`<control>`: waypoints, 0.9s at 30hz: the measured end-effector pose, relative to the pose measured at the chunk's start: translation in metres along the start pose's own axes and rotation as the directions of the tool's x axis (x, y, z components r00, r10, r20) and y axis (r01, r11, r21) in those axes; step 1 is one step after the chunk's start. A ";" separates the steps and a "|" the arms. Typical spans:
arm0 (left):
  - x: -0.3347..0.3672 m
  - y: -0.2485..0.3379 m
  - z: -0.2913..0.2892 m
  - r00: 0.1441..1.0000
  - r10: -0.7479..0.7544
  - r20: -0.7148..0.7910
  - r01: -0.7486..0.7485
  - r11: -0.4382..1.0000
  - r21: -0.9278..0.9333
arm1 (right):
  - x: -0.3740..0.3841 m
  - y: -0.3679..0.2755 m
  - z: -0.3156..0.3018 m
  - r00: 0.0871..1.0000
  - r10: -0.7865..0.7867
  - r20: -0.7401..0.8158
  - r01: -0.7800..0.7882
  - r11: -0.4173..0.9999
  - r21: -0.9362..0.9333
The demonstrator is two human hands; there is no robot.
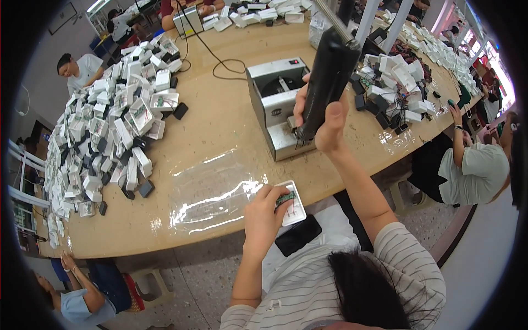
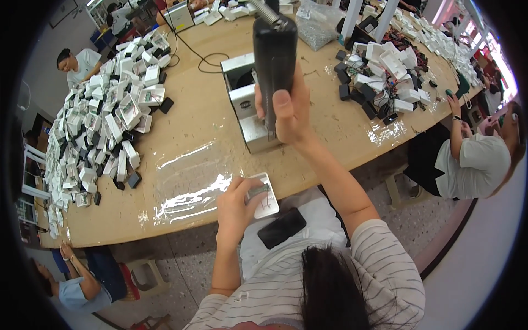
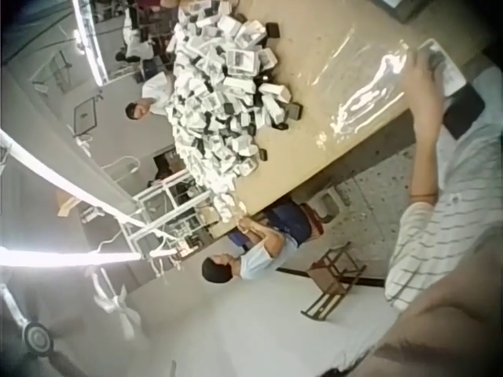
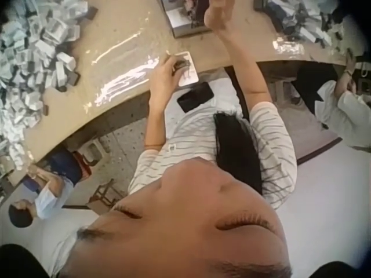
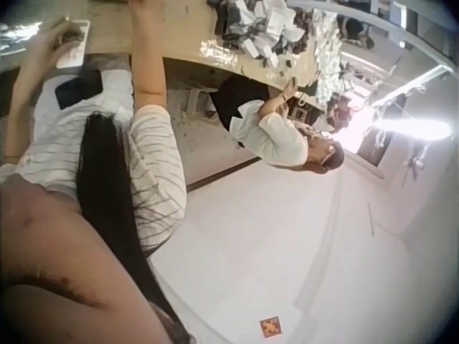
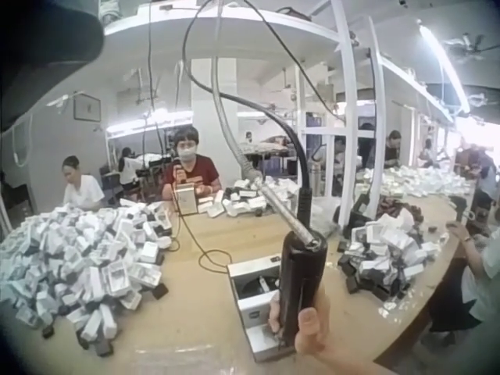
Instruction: Stamping labels or sealing small white boxes using a manual press tool on an assembly line.
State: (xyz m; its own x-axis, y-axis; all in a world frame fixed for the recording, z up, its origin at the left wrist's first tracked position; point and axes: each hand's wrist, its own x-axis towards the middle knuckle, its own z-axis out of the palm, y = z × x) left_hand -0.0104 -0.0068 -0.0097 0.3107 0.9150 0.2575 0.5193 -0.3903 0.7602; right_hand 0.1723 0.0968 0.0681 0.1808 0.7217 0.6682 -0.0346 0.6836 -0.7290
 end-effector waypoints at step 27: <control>-0.001 0.002 -0.005 0.997 -0.061 0.055 0.061 0.998 -0.008 | -0.098 -0.027 0.012 0.949 0.301 0.094 -0.307 0.950 0.060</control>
State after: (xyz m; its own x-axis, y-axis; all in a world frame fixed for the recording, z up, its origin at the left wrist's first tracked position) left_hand -0.0140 -0.0084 -0.0051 0.3221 0.9300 0.1772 0.5310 -0.3325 0.7794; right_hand 0.1436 0.0090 0.0245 0.0686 0.9007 0.4289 -0.1476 0.4344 -0.8886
